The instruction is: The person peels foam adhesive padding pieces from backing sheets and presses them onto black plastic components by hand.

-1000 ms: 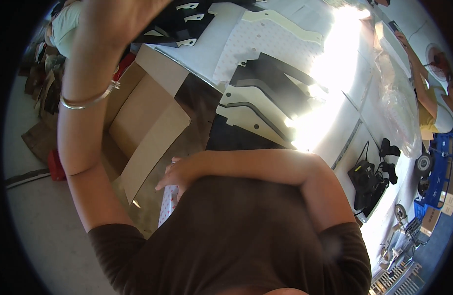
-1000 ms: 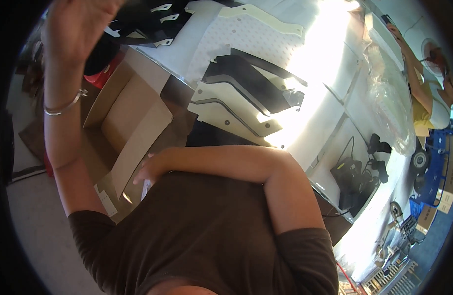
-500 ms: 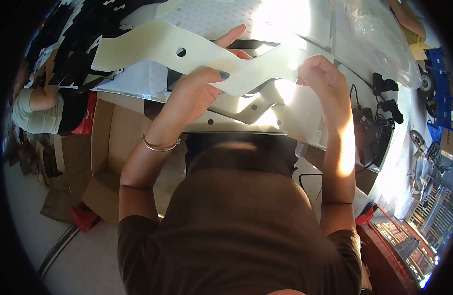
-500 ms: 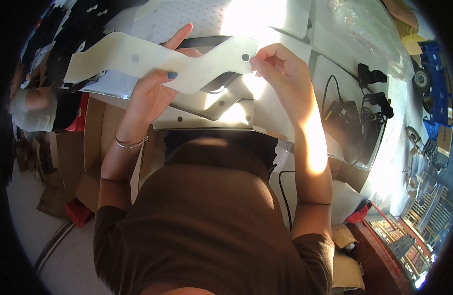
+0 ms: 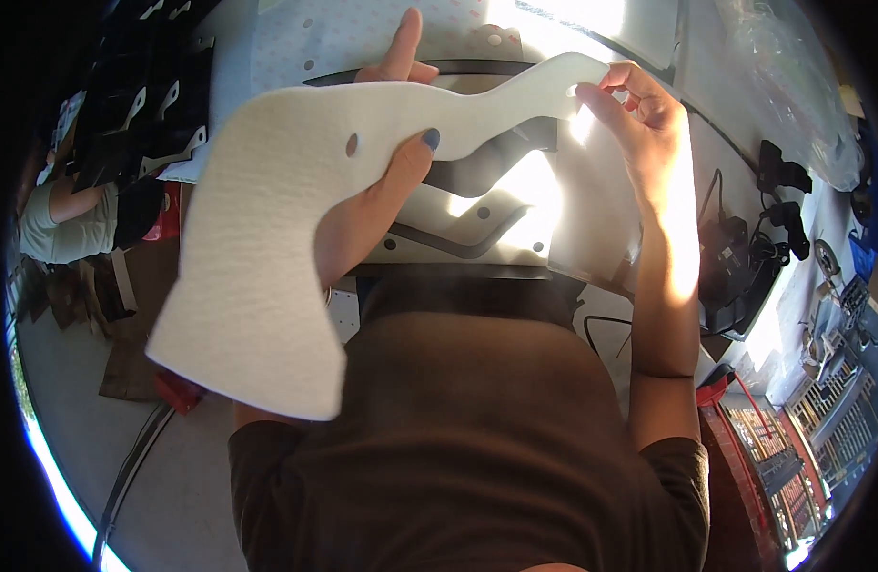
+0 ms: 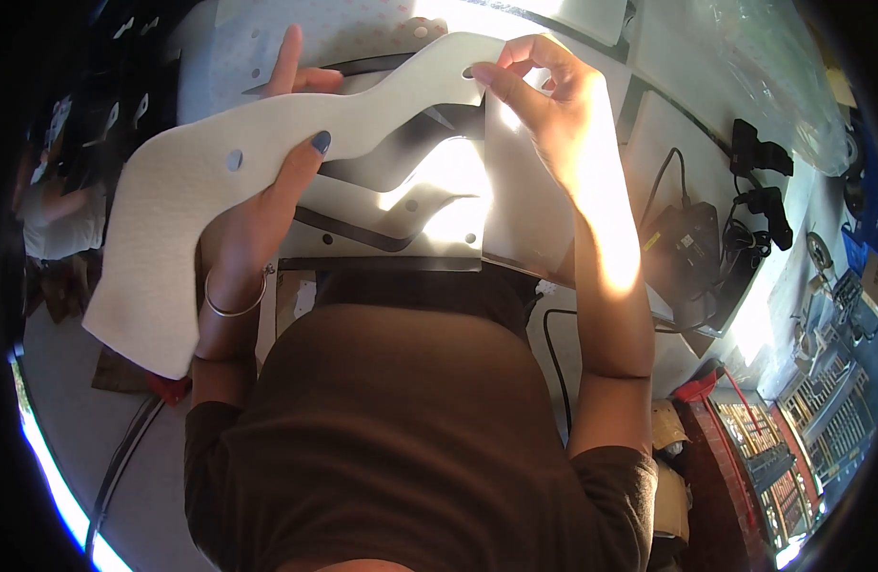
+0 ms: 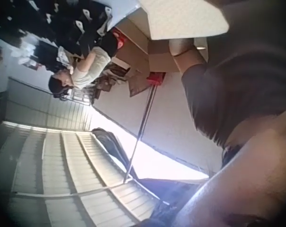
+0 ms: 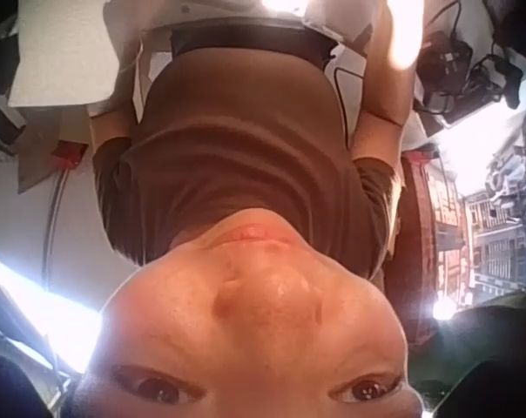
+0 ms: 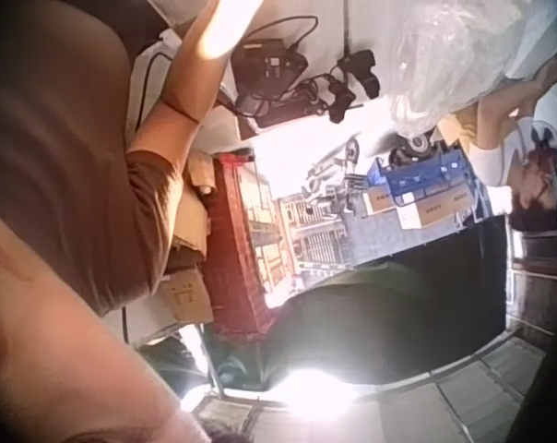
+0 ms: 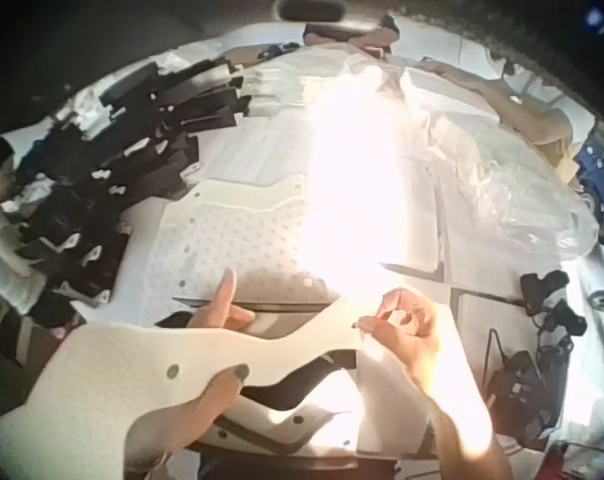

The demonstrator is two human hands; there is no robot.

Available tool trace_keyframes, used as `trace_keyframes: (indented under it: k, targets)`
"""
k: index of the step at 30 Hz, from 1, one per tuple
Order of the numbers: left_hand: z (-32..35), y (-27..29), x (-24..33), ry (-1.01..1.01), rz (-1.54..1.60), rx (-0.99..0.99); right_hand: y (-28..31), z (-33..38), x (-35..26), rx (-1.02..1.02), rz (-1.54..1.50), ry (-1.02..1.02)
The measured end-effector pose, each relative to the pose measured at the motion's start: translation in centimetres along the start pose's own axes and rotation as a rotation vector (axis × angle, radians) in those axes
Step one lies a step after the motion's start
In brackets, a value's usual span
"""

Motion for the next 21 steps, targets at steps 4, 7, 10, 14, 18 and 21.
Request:
trace_keyframes:
  k: [4,7,10,14,18,21]
  targets:
    - [1.0,0.2,0.5,-0.144,-0.889,0.006,-0.5,-0.3,1.9,-0.023,-0.060,0.068]
    - [1.7,-0.3,-0.1,-0.042,-0.986,-0.020,-1.0,0.2,2.1,-0.061,-0.003,-0.046]
    - [1.7,-0.2,-0.8,0.073,-0.850,-0.065,-1.0,0.3,3.0,-0.060,0.032,-0.103]
    - [1.6,-0.1,-1.4,0.075,-0.758,-0.077,-1.2,0.3,3.4,0.004,0.038,0.008]
    - [1.5,-0.8,-1.3,0.063,-0.816,-0.100,-1.3,0.3,3.7,0.004,0.077,-0.009]
    - [1.4,-1.3,-0.9,0.095,-0.887,-0.166,-1.6,0.4,3.8,-0.010,0.111,-0.012]
Point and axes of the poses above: each hand's wrist, its own z-axis away from the middle knuckle, its own y-axis out of the back of the hand, x = y × z, the point moved 3 cm from there along -z, towards the middle knuckle, and after that the axes turned 5 degrees about -y, right-handed, at the moved point
